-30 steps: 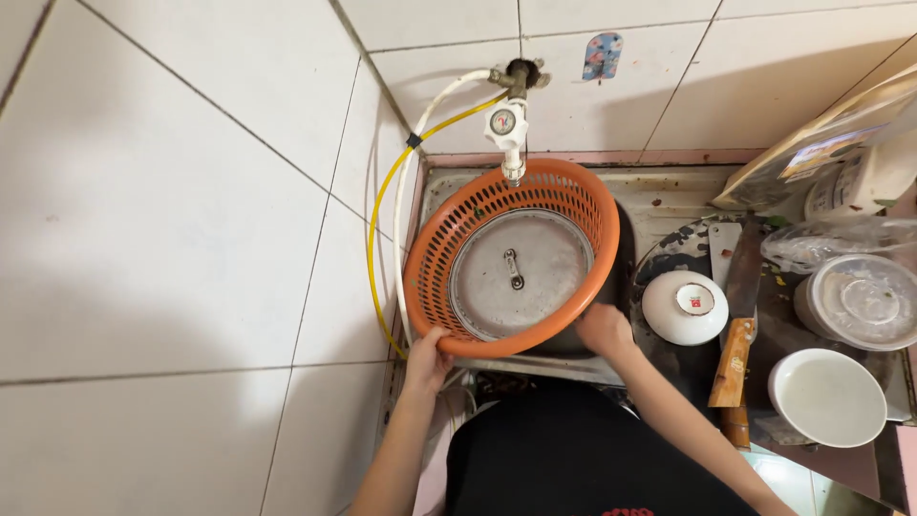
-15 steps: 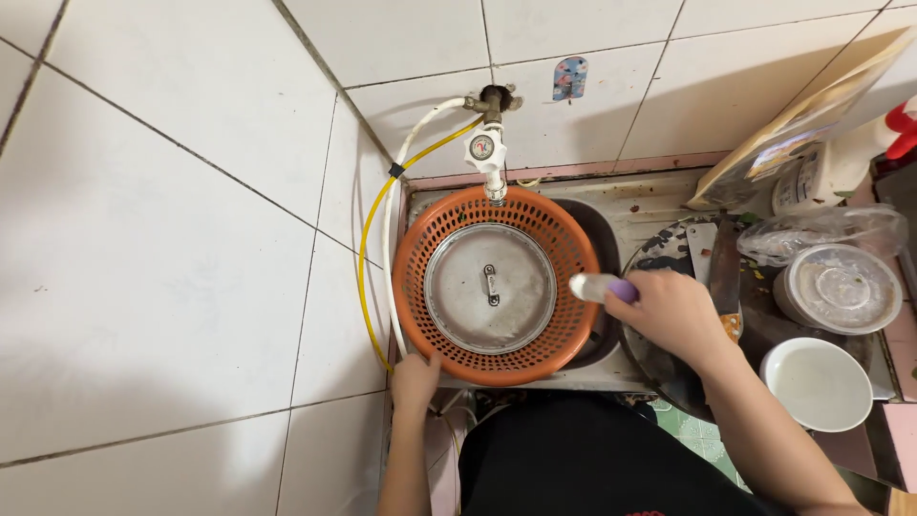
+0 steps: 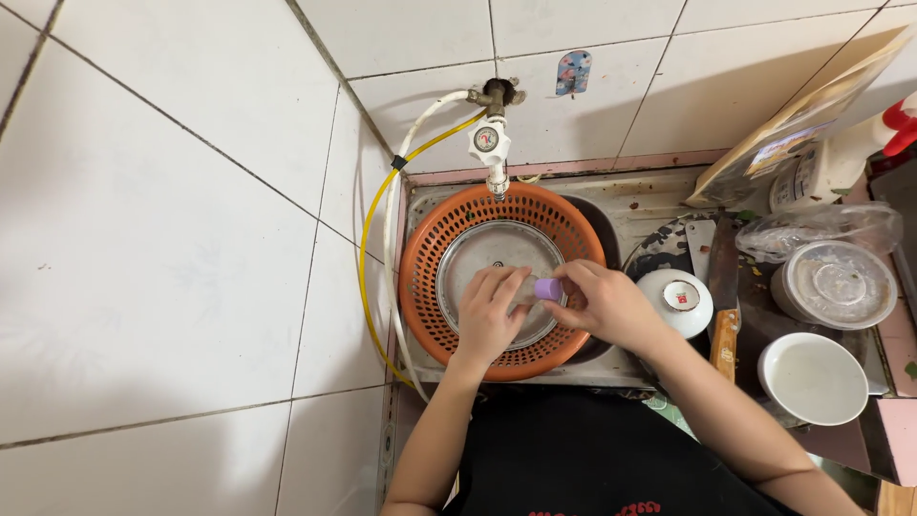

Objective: Cleaning and scraping a small bowl and a large knife at a kitchen sink.

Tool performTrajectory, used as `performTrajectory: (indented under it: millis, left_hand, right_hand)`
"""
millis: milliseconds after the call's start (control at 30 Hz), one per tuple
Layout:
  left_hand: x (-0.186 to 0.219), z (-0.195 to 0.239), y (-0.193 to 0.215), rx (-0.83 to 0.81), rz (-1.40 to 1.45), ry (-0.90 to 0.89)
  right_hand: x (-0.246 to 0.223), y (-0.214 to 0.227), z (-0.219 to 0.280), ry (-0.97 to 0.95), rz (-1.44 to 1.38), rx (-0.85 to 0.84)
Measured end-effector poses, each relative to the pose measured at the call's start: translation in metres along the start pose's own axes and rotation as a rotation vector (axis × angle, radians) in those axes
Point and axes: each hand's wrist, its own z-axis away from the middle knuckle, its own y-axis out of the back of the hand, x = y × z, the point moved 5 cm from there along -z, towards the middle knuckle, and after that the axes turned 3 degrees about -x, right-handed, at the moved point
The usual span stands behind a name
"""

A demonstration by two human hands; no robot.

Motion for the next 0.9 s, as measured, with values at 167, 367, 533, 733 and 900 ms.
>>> performTrajectory:
  millis: [167, 367, 533, 733, 900]
  left_hand:
    - [0.009, -0.002, 0.001, 0.138, -0.115, -0.033]
    - [0.015, -0.008, -0.002, 0.185, -0.164, -0.05]
    - [0.016, -0.007, -0.008, 0.189, -0.177, -0.048]
    - [0.005, 0.001, -0.023, 0.223, -0.014, 0.041]
    - [-0.03, 0.012, -0.045, 0.127, 0.503, 0.415]
  right_hand:
    - [0.008, -0.017, 0.011, -0.204, -0.045, 0.026]
    - [0.015, -0.012, 0.013, -0.178, -0.047, 0.065]
    - [0.02, -0.017, 0.013, -0.234, 0.101, 0.069]
    - [0.04, -0.033, 0.019, -0.142, 0.081, 0.26]
    - [0.107, -0.105, 0.027, -0.401, -1.122, -0.053]
